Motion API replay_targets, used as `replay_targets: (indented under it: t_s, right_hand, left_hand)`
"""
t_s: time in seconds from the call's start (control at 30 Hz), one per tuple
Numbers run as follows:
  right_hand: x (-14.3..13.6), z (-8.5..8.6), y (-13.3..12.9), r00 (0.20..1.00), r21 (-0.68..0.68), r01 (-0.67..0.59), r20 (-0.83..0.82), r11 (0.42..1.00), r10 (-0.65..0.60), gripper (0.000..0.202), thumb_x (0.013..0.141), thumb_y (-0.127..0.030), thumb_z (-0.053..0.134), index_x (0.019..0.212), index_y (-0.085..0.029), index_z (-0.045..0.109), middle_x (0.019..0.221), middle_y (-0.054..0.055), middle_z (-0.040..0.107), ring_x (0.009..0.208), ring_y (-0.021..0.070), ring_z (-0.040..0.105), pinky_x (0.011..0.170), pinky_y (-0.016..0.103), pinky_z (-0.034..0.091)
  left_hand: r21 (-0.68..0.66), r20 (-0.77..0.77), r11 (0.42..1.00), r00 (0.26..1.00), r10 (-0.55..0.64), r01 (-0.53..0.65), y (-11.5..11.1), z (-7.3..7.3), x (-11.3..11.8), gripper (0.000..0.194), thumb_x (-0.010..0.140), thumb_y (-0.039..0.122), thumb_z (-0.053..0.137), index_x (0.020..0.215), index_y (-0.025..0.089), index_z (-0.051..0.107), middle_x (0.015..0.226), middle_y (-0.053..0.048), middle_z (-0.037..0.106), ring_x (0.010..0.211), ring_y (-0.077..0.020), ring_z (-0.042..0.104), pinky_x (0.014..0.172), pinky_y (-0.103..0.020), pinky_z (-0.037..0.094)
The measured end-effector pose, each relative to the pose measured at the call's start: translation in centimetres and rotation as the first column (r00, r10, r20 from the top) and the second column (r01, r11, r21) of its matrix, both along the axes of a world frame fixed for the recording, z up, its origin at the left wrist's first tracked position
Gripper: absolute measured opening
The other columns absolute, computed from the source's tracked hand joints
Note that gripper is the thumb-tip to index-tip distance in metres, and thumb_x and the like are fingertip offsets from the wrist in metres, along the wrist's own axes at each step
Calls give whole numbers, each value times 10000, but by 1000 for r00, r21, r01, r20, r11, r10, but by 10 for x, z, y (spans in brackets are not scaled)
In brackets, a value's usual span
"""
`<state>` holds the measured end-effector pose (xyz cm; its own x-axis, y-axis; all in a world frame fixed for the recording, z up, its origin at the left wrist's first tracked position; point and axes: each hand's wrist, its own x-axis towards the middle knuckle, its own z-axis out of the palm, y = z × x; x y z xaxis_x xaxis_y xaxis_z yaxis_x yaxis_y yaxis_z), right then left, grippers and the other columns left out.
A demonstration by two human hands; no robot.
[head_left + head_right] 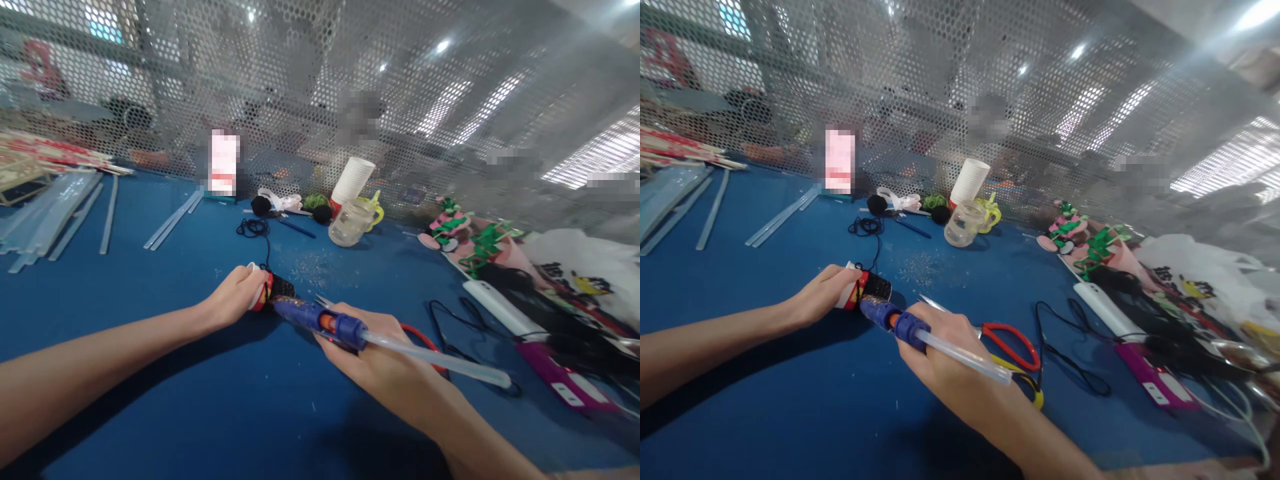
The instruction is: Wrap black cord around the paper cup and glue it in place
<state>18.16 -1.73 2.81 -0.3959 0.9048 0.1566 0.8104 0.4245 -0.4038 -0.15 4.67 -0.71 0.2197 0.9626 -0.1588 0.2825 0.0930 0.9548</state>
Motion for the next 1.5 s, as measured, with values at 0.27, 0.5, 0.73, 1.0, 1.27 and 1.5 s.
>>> replay_targets:
  t_s: [0.27, 0.5, 0.73, 1.0, 1.27, 1.5]
  right_hand:
    - [-1, 0, 0, 999, 25, -27, 33, 999, 26, 145, 741, -195, 459, 602, -200, 420, 563, -34, 489, 487, 92, 420, 473, 206, 319]
    - [1, -3, 4, 998, 95, 31, -56, 995, -26, 149, 732, -224, 484, 593, -197, 437, 534, -35, 492, 467, 90, 432, 480, 202, 339]
    - [2, -1, 8, 995, 42, 89, -58, 995, -86, 111, 739, -249, 472, 640, -199, 485, 539, -27, 521, 468, 104, 457, 463, 206, 352]
    - [4, -4, 1, 999, 29, 19, -29, 999, -18, 136, 744, -230, 463, 613, -194, 449, 559, -31, 500, 486, 93, 428, 490, 200, 337]
    - [2, -5, 2, 1000, 91, 16, -25, 996, -13, 155, 744, -212, 467, 597, -188, 428, 535, -45, 470, 472, 78, 409, 482, 193, 313]
    - [5, -4, 3, 1000, 69, 9, -19, 998, -8, 125, 735, -209, 464, 612, -196, 442, 557, -34, 509, 491, 98, 445, 501, 209, 339]
  left_hand:
    - [5, -18, 1000, 1000, 7, -7, 0, 0, 0, 257, 683, 314, 349, 482, 158, 384, 430, 47, 319, 411, -82, 290, 408, -219, 228]
    - [83, -73, 995, 996, -55, 61, -2, -2, -2, 292, 712, 328, 323, 467, 171, 344, 437, 46, 280, 418, -81, 260, 397, -219, 201]
    - [151, -137, 983, 987, -82, 103, -4, 0, -3, 317, 734, 319, 304, 450, 181, 275, 451, 46, 263, 424, -80, 231, 389, -219, 182]
    - [154, -92, 980, 990, -110, 123, -3, -4, -4, 320, 744, 316, 289, 467, 166, 343, 453, 41, 298, 440, -83, 276, 398, -209, 218]
    - [145, -99, 984, 991, -88, 102, -2, -7, -3, 310, 745, 324, 300, 476, 171, 323, 464, 44, 285, 435, -77, 260, 391, -209, 207]
    - [168, -122, 978, 987, -102, 121, -2, -7, -5, 313, 755, 313, 286, 474, 174, 295, 459, 48, 256, 434, -75, 244, 393, -208, 198]
